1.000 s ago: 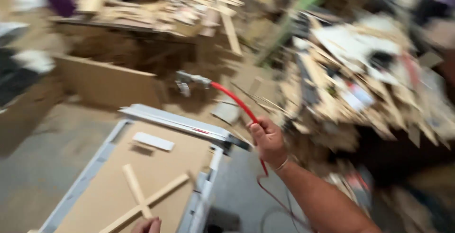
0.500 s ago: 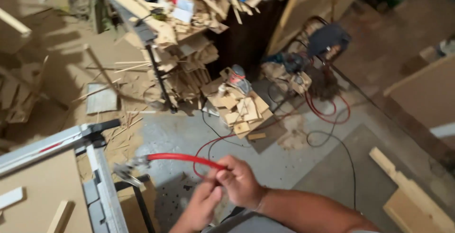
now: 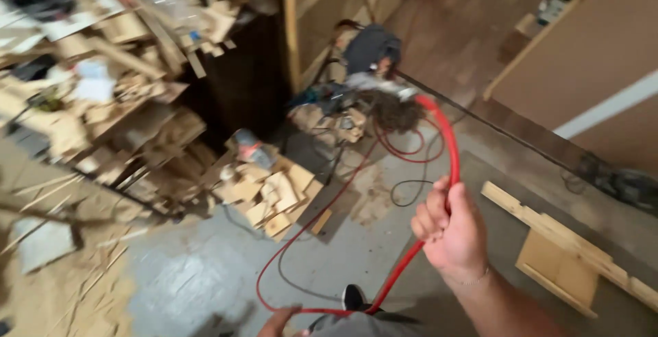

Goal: Sanding small wooden slats using an orbital sander on a workbench

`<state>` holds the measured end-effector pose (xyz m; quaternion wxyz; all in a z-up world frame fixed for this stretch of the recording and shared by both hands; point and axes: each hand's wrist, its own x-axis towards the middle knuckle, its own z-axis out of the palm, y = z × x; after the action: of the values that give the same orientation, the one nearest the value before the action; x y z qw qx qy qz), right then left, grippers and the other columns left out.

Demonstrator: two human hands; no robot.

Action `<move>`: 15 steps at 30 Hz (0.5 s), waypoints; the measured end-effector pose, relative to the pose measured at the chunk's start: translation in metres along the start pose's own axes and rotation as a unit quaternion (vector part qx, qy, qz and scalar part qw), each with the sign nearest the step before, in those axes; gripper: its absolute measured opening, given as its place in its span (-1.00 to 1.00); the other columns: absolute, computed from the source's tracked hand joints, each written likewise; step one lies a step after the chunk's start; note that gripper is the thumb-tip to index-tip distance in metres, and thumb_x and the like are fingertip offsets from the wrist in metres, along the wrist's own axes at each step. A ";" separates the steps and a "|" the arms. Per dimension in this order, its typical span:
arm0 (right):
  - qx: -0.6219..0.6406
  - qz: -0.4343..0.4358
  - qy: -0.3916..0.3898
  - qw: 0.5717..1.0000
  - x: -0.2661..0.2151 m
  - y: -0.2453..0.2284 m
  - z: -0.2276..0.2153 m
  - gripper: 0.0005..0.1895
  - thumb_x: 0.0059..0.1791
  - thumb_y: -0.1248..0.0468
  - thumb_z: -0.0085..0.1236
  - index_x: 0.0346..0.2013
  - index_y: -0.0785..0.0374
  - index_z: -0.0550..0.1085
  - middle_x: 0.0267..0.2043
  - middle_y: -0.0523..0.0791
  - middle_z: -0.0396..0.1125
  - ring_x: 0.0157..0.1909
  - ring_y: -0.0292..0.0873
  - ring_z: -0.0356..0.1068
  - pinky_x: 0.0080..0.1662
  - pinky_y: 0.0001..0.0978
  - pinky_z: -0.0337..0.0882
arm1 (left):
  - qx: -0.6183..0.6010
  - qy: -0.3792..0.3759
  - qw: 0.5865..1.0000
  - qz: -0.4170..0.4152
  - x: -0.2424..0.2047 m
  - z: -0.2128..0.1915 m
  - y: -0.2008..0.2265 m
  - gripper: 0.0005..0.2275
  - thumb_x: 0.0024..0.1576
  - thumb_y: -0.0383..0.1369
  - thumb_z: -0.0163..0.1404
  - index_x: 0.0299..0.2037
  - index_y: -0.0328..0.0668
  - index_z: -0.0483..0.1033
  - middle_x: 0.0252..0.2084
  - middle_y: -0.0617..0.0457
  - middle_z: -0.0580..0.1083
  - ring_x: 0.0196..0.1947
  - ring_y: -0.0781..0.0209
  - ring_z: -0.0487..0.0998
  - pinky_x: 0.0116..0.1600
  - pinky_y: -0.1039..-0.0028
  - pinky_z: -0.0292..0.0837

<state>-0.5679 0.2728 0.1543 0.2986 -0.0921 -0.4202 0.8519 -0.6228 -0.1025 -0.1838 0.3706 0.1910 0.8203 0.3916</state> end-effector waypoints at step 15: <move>-0.195 -0.170 0.500 0.826 0.264 -0.194 -0.281 -0.80 0.04 0.09 -0.02 -0.35 0.11 0.42 -0.33 -0.17 0.55 -0.72 -0.34 0.19 -0.62 -0.49 0.22 | 0.183 -0.202 0.952 -0.141 0.181 -0.029 0.328 -0.79 0.01 0.00 0.13 -0.19 0.51 0.74 -0.31 0.36 0.63 -0.17 0.59 0.65 -0.08 0.66 0.40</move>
<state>-0.5819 0.7042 0.1513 0.5838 -0.4892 -0.3792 0.5254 -0.7556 0.1958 0.0027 0.5384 0.2130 0.8046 0.1316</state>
